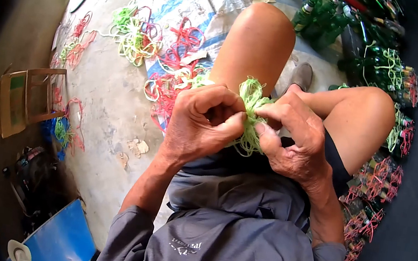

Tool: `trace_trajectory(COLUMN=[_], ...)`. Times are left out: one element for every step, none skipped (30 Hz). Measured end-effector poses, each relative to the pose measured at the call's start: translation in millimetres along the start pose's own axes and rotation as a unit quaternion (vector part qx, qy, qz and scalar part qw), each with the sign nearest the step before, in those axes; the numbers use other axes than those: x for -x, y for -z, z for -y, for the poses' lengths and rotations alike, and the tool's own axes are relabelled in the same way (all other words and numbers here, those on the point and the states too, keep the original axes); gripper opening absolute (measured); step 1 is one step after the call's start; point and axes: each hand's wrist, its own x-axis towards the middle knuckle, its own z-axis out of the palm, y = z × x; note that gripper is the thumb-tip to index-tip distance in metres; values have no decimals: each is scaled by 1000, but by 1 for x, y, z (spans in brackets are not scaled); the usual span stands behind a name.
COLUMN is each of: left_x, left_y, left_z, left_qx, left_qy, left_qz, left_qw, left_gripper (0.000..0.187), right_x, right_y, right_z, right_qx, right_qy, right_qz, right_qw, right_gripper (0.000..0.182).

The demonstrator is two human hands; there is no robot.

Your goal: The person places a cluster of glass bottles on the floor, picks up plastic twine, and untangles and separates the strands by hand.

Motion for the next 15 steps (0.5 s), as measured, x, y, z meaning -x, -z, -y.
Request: trace_trajectory(left_x=[0,1,1,1,2,2,1,1,1,1,2,2,2,2,2], left_y=[-1,-2,-2,-2,-3,-5,-6,-6,-7,-7,-8,-9,-10,-10,-10], left_z=[1,0,-2,-3,-3,-3,-3,-3,-2,-2,-2,-2,-2,-2,-4], left_qx=[-10,-15,-20,-25,-29,-32,-34,-38,-43,-47,-51,-54,-58,-57,-57], left_qy=[-7,-5,-4,-3,-8,-14,-19,-22,-26,-29,-28,-26,-25,-19,-14], left_qz=[-2,-1,0,0,-2,-4,-7,-6,-5,-4,-6,-8,-9,-10,-10], left_qw=[1000,1000,1000,1000,1000,999,999,999,999,998,998,998,998,998,998], left_gripper=[7,7,7,7,7,7,7,7,7,7,7,7,7,7,7], right_x=[1,2,2,3,4,6,7,8,8,9,9,9,9,9,9], right_y=[0,0,-1,-1,-2,-2,-4,-6,-7,-8,-8,-7,-7,-7,-8], right_z=[0,-1,-2,-2,-3,-3,-3,-4,-5,-5,-5,-4,-4,-4,-4], right_qx=[1,0,-1,15,31,47,54,63,71,79,90,100,111,98,85], right_qy=[4,9,15,14,13,13,1,7,13,19,25,30,35,40,45], right_qz=[-4,-8,-13,-7,-1,6,8,1,-6,-13,-10,-7,-4,-9,-15], right_qw=[1000,1000,1000,1000,999,999,998,998,997,997,996,994,993,994,995], right_gripper=[22,22,23,23,23,23,22,22,22,22,22,22,22,22,22])
